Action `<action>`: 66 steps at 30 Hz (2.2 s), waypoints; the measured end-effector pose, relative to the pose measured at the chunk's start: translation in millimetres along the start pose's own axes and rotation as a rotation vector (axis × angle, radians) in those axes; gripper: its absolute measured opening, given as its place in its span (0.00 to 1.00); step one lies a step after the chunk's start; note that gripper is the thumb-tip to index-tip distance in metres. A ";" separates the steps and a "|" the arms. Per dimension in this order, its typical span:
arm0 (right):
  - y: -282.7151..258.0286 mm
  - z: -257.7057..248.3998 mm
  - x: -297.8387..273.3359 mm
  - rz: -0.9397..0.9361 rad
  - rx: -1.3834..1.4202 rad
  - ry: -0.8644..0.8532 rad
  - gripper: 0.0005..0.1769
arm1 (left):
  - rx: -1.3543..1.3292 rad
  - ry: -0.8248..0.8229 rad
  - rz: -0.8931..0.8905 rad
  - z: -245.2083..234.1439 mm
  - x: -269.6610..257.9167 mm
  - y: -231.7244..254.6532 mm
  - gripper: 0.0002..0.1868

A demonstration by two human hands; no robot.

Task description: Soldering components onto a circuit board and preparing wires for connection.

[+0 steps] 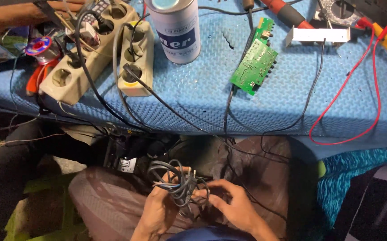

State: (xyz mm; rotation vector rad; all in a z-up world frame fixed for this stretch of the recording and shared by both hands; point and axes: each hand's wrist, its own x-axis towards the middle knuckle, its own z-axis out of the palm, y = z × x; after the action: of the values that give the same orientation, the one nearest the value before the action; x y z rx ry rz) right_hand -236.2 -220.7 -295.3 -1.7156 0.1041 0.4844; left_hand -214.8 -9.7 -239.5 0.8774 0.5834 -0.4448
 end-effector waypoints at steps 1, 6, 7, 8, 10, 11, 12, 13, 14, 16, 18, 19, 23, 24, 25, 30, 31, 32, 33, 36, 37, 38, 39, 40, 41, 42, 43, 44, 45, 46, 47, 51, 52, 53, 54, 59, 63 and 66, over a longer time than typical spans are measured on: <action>-8.6 -7.7 -6.3 -0.047 0.030 0.003 0.18 | 0.001 -0.014 -0.051 0.4 -0.1 -2.6 0.23; -25.1 -23.3 -25.8 -0.034 0.064 0.026 0.28 | -0.097 -0.032 -0.177 17.6 -0.5 -17.1 0.25; -30.4 -20.8 -27.4 -0.050 0.156 -0.008 0.26 | -0.124 -0.069 -0.188 12.6 4.3 -28.9 0.22; -35.0 -17.9 -28.8 -0.067 0.249 -0.045 0.24 | -0.149 -0.104 -0.197 7.2 8.9 -40.7 0.20; -23.9 -13.1 -25.9 -0.051 0.123 0.048 0.23 | -0.056 -0.086 -0.237 19.7 2.2 -28.6 0.20; -18.6 -10.8 -24.7 -0.032 -0.001 0.142 0.22 | 0.040 -0.067 -0.281 26.4 -1.3 -22.3 0.20; -14.3 -9.1 -24.7 -0.032 0.004 0.144 0.22 | 0.045 -0.066 -0.282 18.4 4.3 -32.5 0.20; -9.8 -8.1 -24.7 -0.029 -0.009 0.200 0.19 | 0.083 -0.069 -0.234 10.9 10.1 -43.0 0.20; -5.3 -6.6 -24.6 -0.025 -0.020 0.259 0.16 | 0.124 -0.073 -0.187 3.3 16.3 -52.8 0.20; 1.3 -6.6 -24.6 -0.101 -0.050 0.321 0.13 | 0.134 -0.190 -0.154 8.7 13.9 -48.0 0.19; 3.8 -7.3 -27.0 -0.173 -0.076 0.392 0.10 | 0.149 -0.310 -0.130 7.5 14.8 -49.2 0.19; 2.5 -8.3 -28.7 -0.136 0.041 0.374 0.09 | 0.246 -0.293 -0.059 3.6 16.9 -52.3 0.20; 1.3 -14.2 -31.1 -0.154 0.136 0.431 0.06 | 0.197 -0.139 0.018 -26.2 36.9 -75.6 0.18; -5.9 -16.0 -31.6 -0.157 0.145 0.442 0.06 | 0.210 -0.145 0.017 -18.4 32.2 -66.9 0.18; -13.2 -17.9 -32.2 -0.220 0.168 0.453 0.04 | 0.211 -0.244 0.077 -10.4 27.5 -58.2 0.21; -31.1 -28.5 -36.7 -0.287 0.174 0.479 0.02 | 0.200 -0.357 0.042 17.4 7.0 -29.1 0.37; -33.0 -30.3 -36.8 -0.298 0.151 0.474 0.03 | 0.223 -0.397 0.080 16.7 9.9 -30.6 0.34; -34.3 -32.1 -37.7 -0.307 0.126 0.463 0.03 | 0.240 -0.432 0.120 15.2 11.3 -33.7 0.31; -31.2 -35.4 -32.3 -0.303 0.129 0.461 0.03 | 0.241 -0.428 0.117 21.0 17.1 -30.9 0.31; -29.6 -31.6 -34.0 -0.238 0.016 0.528 0.02 | 0.226 -0.274 0.047 27.7 11.2 -25.6 0.36; -35.8 -29.5 -36.8 -0.181 0.092 0.535 0.02 | 0.331 -0.315 0.125 31.7 9.7 -20.9 0.34; -42.8 -29.8 -35.9 -0.132 0.166 0.544 0.02 | 0.441 -0.359 0.209 37.8 11.8 -14.1 0.33; -44.2 -27.9 -40.4 -0.117 0.166 0.515 0.02 | 0.432 -0.327 0.206 33.7 8.3 -18.0 0.33; -47.3 -28.4 -40.5 -0.176 0.148 0.527 0.02 | 0.375 -0.381 0.237 32.6 10.7 -18.9 0.27; -51.4 -29.7 -40.9 -0.236 0.130 0.539 0.03 | 0.319 -0.436 0.269 32.7 12.7 -19.3 0.21; -53.8 -29.1 -41.3 -0.241 0.127 0.531 0.03 | 0.315 -0.431 0.278 34.4 11.4 -16.1 0.21; -56.3 -29.0 -41.8 -0.264 0.104 0.539 0.03 | 0.307 -0.454 0.285 36.5 10.0 -13.2 0.21; -58.4 -28.3 -43.9 -0.282 0.080 0.549 0.03 | 0.299 -0.478 0.288 38.2 7.8 -10.9 0.22; -59.6 -28.4 -42.9 -0.282 0.077 0.543 0.03 | 0.294 -0.474 0.290 37.4 9.2 -10.0 0.22; -59.8 -27.7 -43.9 -0.298 0.057 0.550 0.03 | 0.294 -0.487 0.285 35.7 9.0 -10.7 0.26; -59.7 -27.1 -44.5 -0.314 0.036 0.557 0.03 | 0.294 -0.501 0.280 33.8 9.1 -11.5 0.31; -57.9 -25.0 -44.3 -0.314 -0.025 0.515 0.04 | 0.272 -0.474 0.270 37.8 -0.7 -2.9 0.31; -55.3 -24.0 -43.7 -0.282 -0.030 0.506 0.04 | 0.278 -0.473 0.286 38.0 -3.1 -1.6 0.29; -52.9 -22.9 -42.8 -0.250 -0.034 0.498 0.04 | 0.285 -0.471 0.301 38.2 -5.4 0.1 0.26; -50.5 -21.6 -41.7 -0.253 -0.037 0.487 0.04 | 0.279 -0.463 0.308 33.2 -1.4 -4.0 0.26; -45.6 -15.4 -41.1 -0.180 -0.054 0.502 0.07 | 0.578 -0.345 0.534 34.3 -4.0 0.5 0.20; -51.9 -12.2 -40.3 -0.136 -0.130 0.497 0.07 | 0.586 -0.196 0.500 24.1 1.4 -10.6 0.21; -60.6 -10.2 -40.8 -0.322 -0.169 0.466 0.06 | 0.709 -0.123 0.514 22.7 -1.3 -12.2 0.18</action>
State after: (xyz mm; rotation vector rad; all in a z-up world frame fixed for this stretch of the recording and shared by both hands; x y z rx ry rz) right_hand -250.4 -225.8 -223.1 -1.9408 0.1207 -0.1540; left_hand -216.4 -35.0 -234.4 1.6118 0.0534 -0.2250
